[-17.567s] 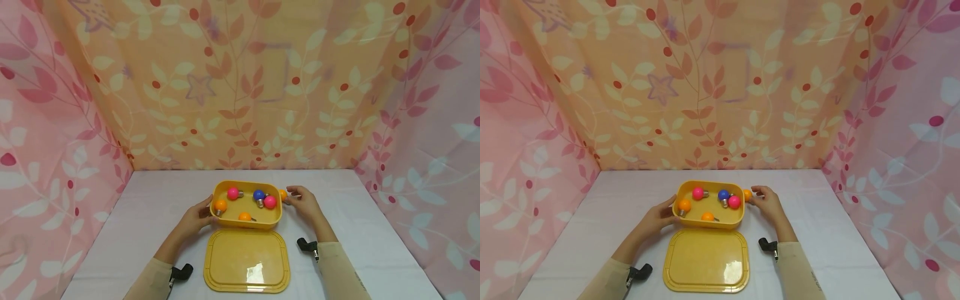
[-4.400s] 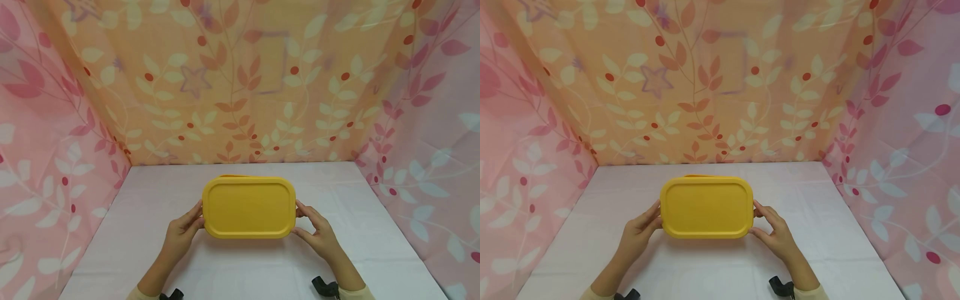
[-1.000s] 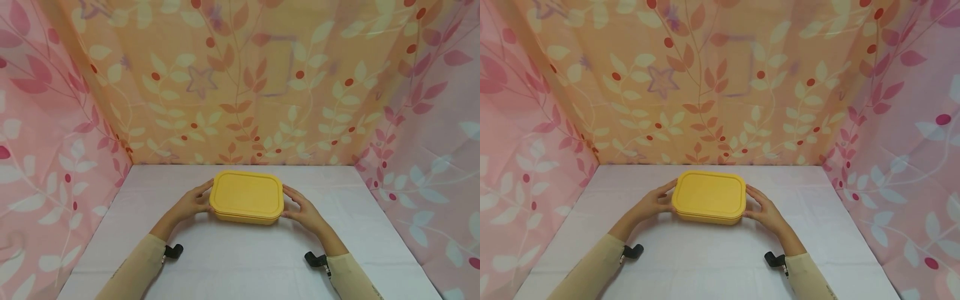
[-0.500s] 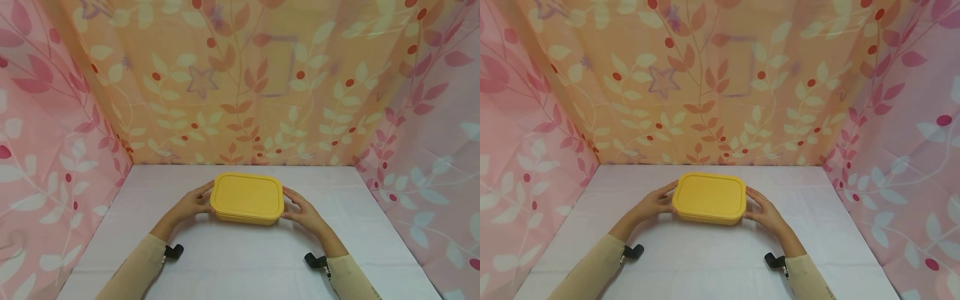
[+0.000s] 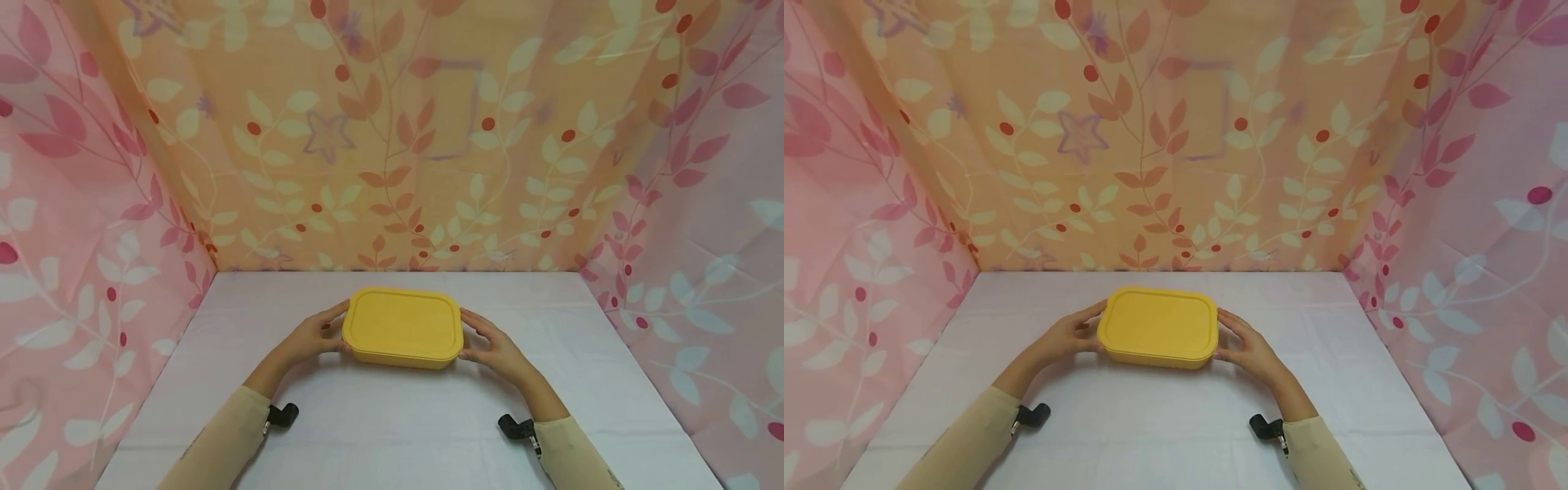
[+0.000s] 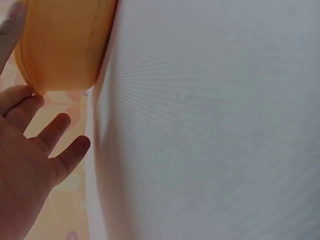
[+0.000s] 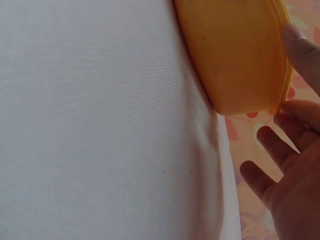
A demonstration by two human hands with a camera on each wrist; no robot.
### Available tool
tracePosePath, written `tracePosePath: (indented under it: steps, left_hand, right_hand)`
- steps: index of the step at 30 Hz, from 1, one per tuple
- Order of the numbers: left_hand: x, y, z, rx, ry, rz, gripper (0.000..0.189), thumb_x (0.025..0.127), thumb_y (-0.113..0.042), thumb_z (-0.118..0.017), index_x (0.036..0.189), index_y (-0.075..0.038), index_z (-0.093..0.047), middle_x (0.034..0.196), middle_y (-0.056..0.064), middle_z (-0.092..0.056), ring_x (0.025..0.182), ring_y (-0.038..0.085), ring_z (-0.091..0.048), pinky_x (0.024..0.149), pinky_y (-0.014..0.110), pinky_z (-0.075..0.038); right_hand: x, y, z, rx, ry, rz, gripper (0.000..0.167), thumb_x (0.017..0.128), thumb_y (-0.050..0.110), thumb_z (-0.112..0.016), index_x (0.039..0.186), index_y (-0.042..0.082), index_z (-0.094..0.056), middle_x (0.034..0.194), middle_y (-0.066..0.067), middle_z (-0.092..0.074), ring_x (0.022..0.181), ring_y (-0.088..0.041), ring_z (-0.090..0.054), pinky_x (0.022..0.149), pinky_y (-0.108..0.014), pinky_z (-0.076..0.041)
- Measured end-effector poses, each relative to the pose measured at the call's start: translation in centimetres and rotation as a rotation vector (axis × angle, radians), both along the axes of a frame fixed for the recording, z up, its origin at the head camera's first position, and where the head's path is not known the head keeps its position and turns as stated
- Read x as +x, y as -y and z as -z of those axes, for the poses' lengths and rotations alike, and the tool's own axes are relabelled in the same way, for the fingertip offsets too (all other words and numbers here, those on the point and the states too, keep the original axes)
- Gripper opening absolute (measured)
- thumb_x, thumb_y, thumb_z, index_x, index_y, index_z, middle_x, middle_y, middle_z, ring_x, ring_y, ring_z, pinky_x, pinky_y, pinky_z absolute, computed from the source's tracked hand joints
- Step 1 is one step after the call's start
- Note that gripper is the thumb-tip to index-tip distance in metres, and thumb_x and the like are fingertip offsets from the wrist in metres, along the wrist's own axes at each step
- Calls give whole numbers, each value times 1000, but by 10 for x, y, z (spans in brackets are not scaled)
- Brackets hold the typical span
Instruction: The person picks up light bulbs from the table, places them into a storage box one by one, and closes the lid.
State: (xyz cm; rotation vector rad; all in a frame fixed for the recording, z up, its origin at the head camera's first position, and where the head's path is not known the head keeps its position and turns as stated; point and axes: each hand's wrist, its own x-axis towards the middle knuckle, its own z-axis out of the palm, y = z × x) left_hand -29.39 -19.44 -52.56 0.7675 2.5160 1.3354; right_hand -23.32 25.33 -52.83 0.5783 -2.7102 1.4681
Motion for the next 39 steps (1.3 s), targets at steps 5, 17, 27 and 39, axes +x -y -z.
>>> tracePosePath:
  steps: [5, 17, 27, 39]
  left_hand:
    - [1, 0, -1, -4, 6, -3, 104, 75, -40, -90, 161, -24, -34, 168, -5, -29, 155, 28, -27, 121, 57, -34]
    - [9, -2, -3, -34, 31, -52, 106, 72, -47, -90, 161, -28, -35, 167, -8, -30, 152, 34, -32, 120, 58, -33]
    - [22, -9, -5, -41, 28, -90, 108, 73, -50, -89, 162, -28, -33, 166, -6, -30, 153, 32, -31, 121, 57, -32]
    - [43, -16, -2, -21, 60, -131, 106, 77, -50, -86, 163, -27, -28, 169, -5, -24, 154, 30, -29, 122, 55, -31]
  right_hand:
    - [-1, 1, 0, 15, 0, 5, 89, 81, 35, -87, 157, 20, -44, 166, 0, -35, 154, -34, -27, 119, -65, -30]
    - [-2, 0, -4, 36, 17, -17, 91, 82, 39, -86, 159, 21, -41, 167, 1, -33, 156, -33, -23, 121, -64, -27]
    - [-1, -6, -7, 64, 26, -57, 88, 88, 39, -81, 161, 20, -37, 169, 5, -28, 157, -30, -21, 123, -62, -23]
    - [10, -3, 0, 113, -132, -5, 69, 92, 30, -78, 153, 13, -50, 161, -5, -44, 150, -33, -36, 124, -41, -31]
